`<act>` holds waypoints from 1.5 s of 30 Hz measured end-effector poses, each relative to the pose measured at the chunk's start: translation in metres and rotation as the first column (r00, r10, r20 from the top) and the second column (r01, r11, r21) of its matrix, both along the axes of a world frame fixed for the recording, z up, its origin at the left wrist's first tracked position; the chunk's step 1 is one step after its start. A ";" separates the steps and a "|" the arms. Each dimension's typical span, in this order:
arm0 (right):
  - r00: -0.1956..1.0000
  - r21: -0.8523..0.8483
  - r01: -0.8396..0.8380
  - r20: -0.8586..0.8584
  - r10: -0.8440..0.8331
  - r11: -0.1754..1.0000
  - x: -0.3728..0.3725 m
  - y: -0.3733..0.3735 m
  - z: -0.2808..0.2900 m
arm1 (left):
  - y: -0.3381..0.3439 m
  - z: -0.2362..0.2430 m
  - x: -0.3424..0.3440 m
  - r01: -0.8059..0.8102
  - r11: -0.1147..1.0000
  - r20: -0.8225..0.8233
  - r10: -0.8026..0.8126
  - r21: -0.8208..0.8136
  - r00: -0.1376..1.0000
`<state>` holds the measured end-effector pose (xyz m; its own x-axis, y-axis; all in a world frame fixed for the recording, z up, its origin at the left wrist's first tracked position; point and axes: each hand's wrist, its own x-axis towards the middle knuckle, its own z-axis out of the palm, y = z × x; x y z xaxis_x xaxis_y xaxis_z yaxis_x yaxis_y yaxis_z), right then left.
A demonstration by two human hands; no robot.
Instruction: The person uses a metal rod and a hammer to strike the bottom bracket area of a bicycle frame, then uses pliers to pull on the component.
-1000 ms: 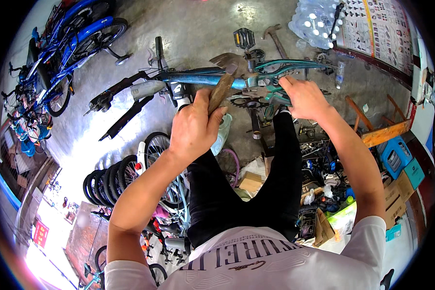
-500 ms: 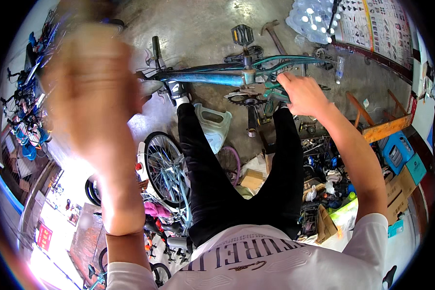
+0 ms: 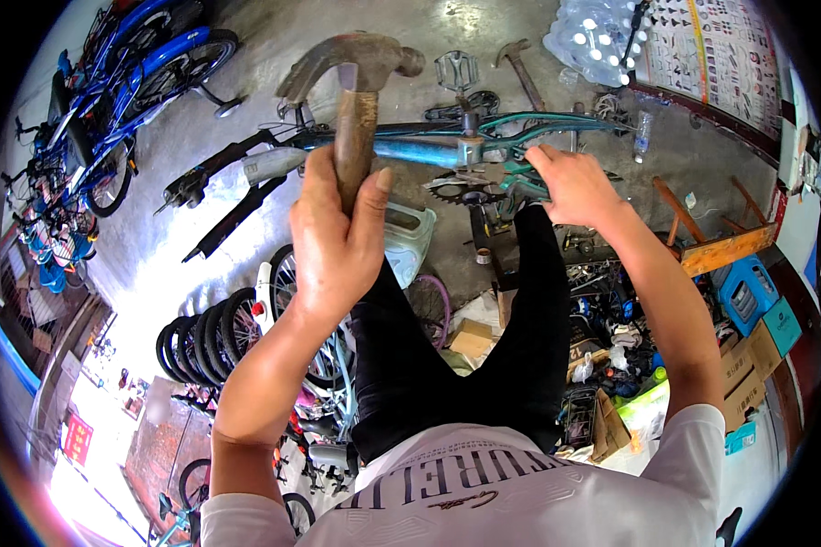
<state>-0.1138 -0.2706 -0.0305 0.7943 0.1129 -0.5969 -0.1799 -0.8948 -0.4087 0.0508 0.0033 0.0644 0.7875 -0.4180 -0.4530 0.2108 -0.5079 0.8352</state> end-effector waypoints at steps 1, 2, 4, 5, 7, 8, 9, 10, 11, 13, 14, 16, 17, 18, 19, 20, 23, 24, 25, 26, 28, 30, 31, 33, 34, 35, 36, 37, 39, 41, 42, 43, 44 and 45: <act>1.000 -0.002 0.000 -0.001 0.000 1.000 -0.002 -0.002 -0.001 | 0.001 -0.003 -0.005 -0.016 0.999 -0.058 0.014 -0.030 0.998; 1.000 -0.004 -0.001 -0.003 0.001 1.000 -0.003 -0.003 -0.003 | 0.003 -0.002 -0.011 -0.018 1.000 -0.105 0.018 -0.005 0.994; 1.000 -0.004 -0.004 0.008 0.004 1.000 -0.002 -0.003 -0.003 | 0.009 -0.003 -0.019 -0.001 0.999 -0.152 0.009 0.054 0.988; 1.000 -0.004 -0.005 0.012 0.005 1.000 -0.003 -0.003 -0.003 | 0.013 -0.005 -0.022 0.029 0.995 -0.145 -0.015 0.091 0.989; 0.999 -0.003 -0.004 0.047 0.004 1.000 -0.006 -0.004 -0.004 | 0.020 -0.014 -0.030 0.085 0.985 -0.091 -0.072 0.152 0.993; 0.999 -0.008 -0.004 0.049 0.005 1.000 -0.007 -0.004 -0.004 | 0.022 -0.016 -0.031 0.099 0.980 -0.067 -0.089 0.169 0.994; 0.999 -0.013 -0.004 0.051 0.005 1.000 -0.007 -0.004 -0.003 | 0.024 -0.019 -0.032 0.114 0.976 -0.045 -0.107 0.188 0.993; 0.999 -0.017 0.007 0.043 -0.007 1.000 -0.007 -0.004 -0.001 | 0.025 -0.020 -0.032 0.115 0.974 -0.047 -0.108 0.196 0.993; 0.999 -0.013 0.012 0.045 -0.012 1.000 -0.007 -0.004 0.000 | 0.025 -0.021 -0.032 0.118 0.972 -0.050 -0.110 0.203 0.993; 0.999 -0.007 0.022 0.050 -0.022 1.000 -0.008 -0.005 0.001 | 0.029 -0.030 -0.031 0.137 0.967 0.035 -0.148 0.214 0.988; 0.998 -0.013 0.030 0.052 -0.029 0.999 -0.009 -0.005 0.002 | 0.029 -0.031 -0.031 0.135 0.965 0.041 -0.147 0.223 0.988; 0.997 -0.024 0.046 0.059 -0.045 0.999 -0.011 -0.005 0.004 | 0.028 -0.031 -0.032 0.130 0.966 0.026 -0.139 0.226 0.990; 0.997 -0.022 0.059 0.049 -0.058 0.998 -0.012 -0.005 0.005 | 0.026 -0.029 -0.032 0.127 0.967 0.006 -0.131 0.219 0.991; 0.997 -0.019 0.072 0.040 -0.071 0.997 -0.013 -0.006 0.006 | 0.026 -0.030 -0.032 0.126 0.966 0.003 -0.130 0.224 0.992; 0.996 -0.016 0.086 0.029 -0.085 0.996 -0.014 -0.007 0.006 | 0.026 -0.031 -0.033 0.126 0.965 -0.001 -0.130 0.229 0.992; 0.995 -0.010 0.096 0.020 -0.096 0.995 -0.014 -0.008 0.006 | 0.027 -0.036 -0.035 0.129 0.961 0.011 -0.136 0.246 0.991; 0.993 0.004 0.121 -0.003 -0.121 0.993 -0.017 -0.011 0.004 | 0.023 -0.034 -0.041 0.142 0.951 -0.007 -0.146 0.273 0.989; 0.992 0.006 0.125 -0.004 -0.125 0.992 -0.018 -0.012 0.003 | 0.022 -0.032 -0.049 0.143 0.945 -0.040 -0.137 0.293 0.990; 0.991 0.008 0.131 -0.004 -0.131 0.991 -0.019 -0.013 0.002 | 0.021 -0.031 -0.056 0.146 0.939 -0.072 -0.130 0.313 0.989; 0.991 0.014 0.137 -0.009 -0.137 0.990 -0.020 -0.013 0.002 | 0.020 -0.029 -0.064 0.148 0.931 -0.105 -0.120 0.333 0.987; 0.988 0.025 0.152 -0.020 -0.151 0.988 -0.021 -0.013 0.002 | 0.015 -0.022 -0.084 0.138 0.933 -0.217 -0.067 0.332 0.974; 0.989 0.030 0.149 -0.016 -0.149 0.988 -0.020 -0.014 0.003 | 0.010 -0.019 -0.104 0.113 0.937 -0.256 -0.026 0.330 0.966; 0.989 0.030 0.149 -0.015 -0.148 0.988 -0.020 -0.014 0.003 | 0.010 -0.025 -0.117 0.033 0.965 -0.262 0.038 0.259 0.964; 0.989 0.040 0.148 -0.017 -0.147 0.988 -0.020 -0.014 0.001 | 0.006 -0.028 -0.131 -0.019 0.973 -0.264 0.081 0.229 0.961; 0.989 0.045 0.148 -0.018 -0.148 0.988 -0.021 -0.014 -0.001 | 0.003 -0.028 -0.133 -0.044 0.971 -0.280 0.110 0.234 0.954; 0.989 0.045 0.147 -0.023 -0.146 0.988 -0.021 -0.014 -0.002 | 0.001 -0.029 -0.135 -0.068 0.968 -0.294 0.140 0.241 0.945; 0.989 0.045 0.145 -0.028 -0.143 0.988 -0.020 -0.015 -0.003 | 0.000 -0.029 -0.136 -0.093 0.964 -0.309 0.169 0.247 0.936; 0.989 0.047 0.143 -0.033 -0.142 0.989 -0.020 -0.015 -0.004 | 0.002 -0.031 -0.136 -0.105 0.966 -0.278 0.171 0.236 0.945; 0.988 0.042 0.145 -0.054 -0.143 0.989 -0.019 -0.015 -0.005 | 0.007 -0.038 -0.133 -0.129 0.969 -0.216 0.175 0.212 0.961; 0.989 0.047 0.141 -0.042 -0.139 0.989 -0.018 -0.014 -0.006 | 0.010 -0.040 -0.124 -0.162 0.960 -0.256 0.219 0.226 0.941; 0.991 0.056 0.136 -0.021 -0.135 0.989 -0.017 -0.012 -0.006 | 0.014 -0.043 -0.120 -0.154 0.958 -0.217 0.208 0.241 0.954; 0.991 0.061 0.134 -0.001 -0.134 0.989 -0.016 -0.011 -0.006 | 0.016 -0.046 -0.117 -0.145 0.956 -0.179 0.194 0.253 0.965; 0.991 0.065 0.133 -0.011 -0.133 0.989 -0.016 -0.011 -0.007 | 0.017 -0.048 -0.114 -0.158 0.948 -0.173 0.211 0.278 0.962; 0.991 0.069 0.133 -0.022 -0.132 0.989 -0.015 -0.012 -0.009 | 0.019 -0.048 -0.110 -0.147 0.945 -0.174 0.204 0.293 0.963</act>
<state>-0.1290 -0.2823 -0.0390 0.7947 0.0499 -0.6049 -0.3023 -0.8317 -0.4658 -0.0592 0.0227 0.0161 0.7184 -0.1180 -0.6855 0.4650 -0.6515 0.5995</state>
